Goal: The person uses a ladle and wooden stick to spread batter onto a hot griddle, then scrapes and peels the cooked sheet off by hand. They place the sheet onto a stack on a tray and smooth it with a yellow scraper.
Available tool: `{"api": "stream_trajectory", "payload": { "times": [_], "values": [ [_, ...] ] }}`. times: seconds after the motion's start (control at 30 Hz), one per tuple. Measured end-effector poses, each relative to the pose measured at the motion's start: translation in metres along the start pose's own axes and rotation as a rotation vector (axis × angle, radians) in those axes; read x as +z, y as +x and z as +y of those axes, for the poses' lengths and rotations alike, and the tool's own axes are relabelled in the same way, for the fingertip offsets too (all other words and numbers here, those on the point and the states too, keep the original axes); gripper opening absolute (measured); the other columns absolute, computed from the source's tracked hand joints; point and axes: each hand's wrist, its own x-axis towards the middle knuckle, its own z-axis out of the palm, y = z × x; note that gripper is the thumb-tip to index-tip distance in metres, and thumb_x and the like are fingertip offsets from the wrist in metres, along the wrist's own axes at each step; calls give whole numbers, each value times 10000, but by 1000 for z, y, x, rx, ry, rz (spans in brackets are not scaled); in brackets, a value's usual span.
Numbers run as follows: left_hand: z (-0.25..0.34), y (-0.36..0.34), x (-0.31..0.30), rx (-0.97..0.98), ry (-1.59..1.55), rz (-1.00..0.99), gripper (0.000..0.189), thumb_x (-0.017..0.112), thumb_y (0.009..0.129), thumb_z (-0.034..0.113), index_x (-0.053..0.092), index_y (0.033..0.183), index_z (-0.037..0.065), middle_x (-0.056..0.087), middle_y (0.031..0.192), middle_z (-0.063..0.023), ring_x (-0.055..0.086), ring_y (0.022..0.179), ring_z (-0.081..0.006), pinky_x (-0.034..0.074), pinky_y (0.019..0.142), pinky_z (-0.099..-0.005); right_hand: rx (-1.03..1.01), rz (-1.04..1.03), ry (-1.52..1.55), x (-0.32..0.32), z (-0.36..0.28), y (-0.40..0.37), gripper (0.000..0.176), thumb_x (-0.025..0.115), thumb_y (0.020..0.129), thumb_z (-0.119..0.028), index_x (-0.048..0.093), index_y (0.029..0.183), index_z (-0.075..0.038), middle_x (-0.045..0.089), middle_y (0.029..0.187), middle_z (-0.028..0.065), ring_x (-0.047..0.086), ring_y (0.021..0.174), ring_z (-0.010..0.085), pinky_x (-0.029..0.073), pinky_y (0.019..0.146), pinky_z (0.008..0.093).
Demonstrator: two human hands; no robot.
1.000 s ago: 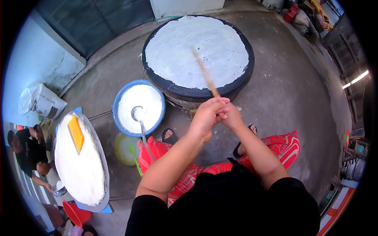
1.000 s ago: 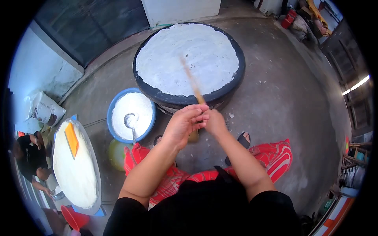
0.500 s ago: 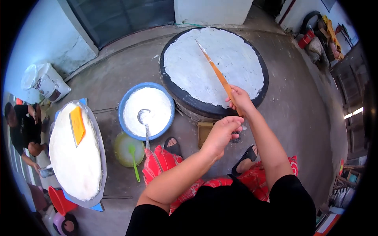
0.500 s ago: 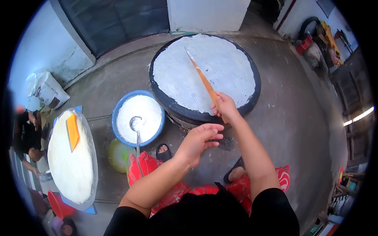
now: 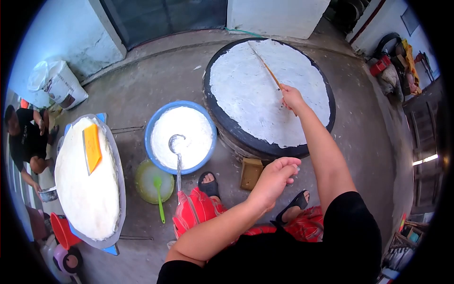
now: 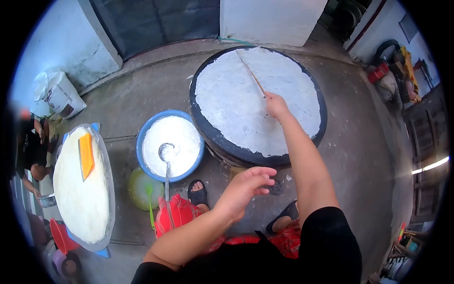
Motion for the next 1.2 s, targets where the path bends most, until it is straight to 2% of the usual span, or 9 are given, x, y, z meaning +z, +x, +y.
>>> {"api": "stream_trajectory", "payload": {
  "times": [0.23,0.47,0.53,0.67,0.77,0.87,0.93,1.1,1.2],
  "values": [
    [-3,0,-1,-10,-19,-22,291,484,828,182,537,1064,21,550,966,-39,501,915,-102,389,776,-232,-260,204,-970,5,-3,4,334,414,858,-160,464,1188,-137,582,878,166,596,777,291,484,628,389],
    [-3,-5,-2,17,-18,-18,288,479,836,181,536,1070,23,551,964,-41,501,910,-98,390,774,-230,-290,312,-970,10,-5,16,326,435,842,-168,503,1159,-129,594,863,162,597,782,292,482,657,382],
    [-3,-7,-1,6,-8,-6,285,478,836,177,536,1069,22,551,964,-40,500,904,-96,390,773,-228,-298,241,-555,14,-7,18,298,472,837,-223,567,1106,-139,616,803,174,603,728,271,472,618,363],
    [-7,-6,-3,32,1,-29,281,481,835,174,539,1065,23,551,963,-38,499,899,-94,392,767,-225,-299,219,-421,15,-3,-2,271,500,826,-236,604,1061,-152,617,702,157,582,599,212,445,530,322],
    [-5,-6,-1,23,-8,-27,278,484,833,170,541,1063,25,551,963,-35,499,898,-93,394,761,-222,-149,87,-265,1,-15,-32,302,480,809,-234,580,1080,-144,610,902,159,589,854,301,456,735,358],
    [-3,-8,0,22,1,-27,277,486,832,166,541,1063,25,551,965,-32,499,899,-92,397,756,-222,33,44,44,-7,-1,-35,311,503,804,-213,576,1094,-131,625,800,142,598,688,250,463,623,326],
    [-5,-9,0,32,-13,-38,274,484,833,164,541,1060,23,550,965,-30,497,900,-90,393,754,-216,-223,137,-117,7,19,-40,308,505,814,-197,578,1108,-139,558,635,56,492,499,146,413,479,277],
    [-6,-8,1,59,-13,-29,265,489,832,164,540,1049,20,543,931,-15,490,847,-78,386,739,-206,-141,-534,239,46,-5,-131,334,389,910,-220,462,1222,-125,524,652,6,432,486,55,383,437,190],
    [-10,-7,0,86,-30,-19,261,500,822,171,540,1031,20,531,885,0,471,790,-64,377,719,-197,-93,-644,361,102,3,-165,344,368,919,-203,414,1236,-79,536,691,22,472,532,75,424,490,207]
  ]
}}
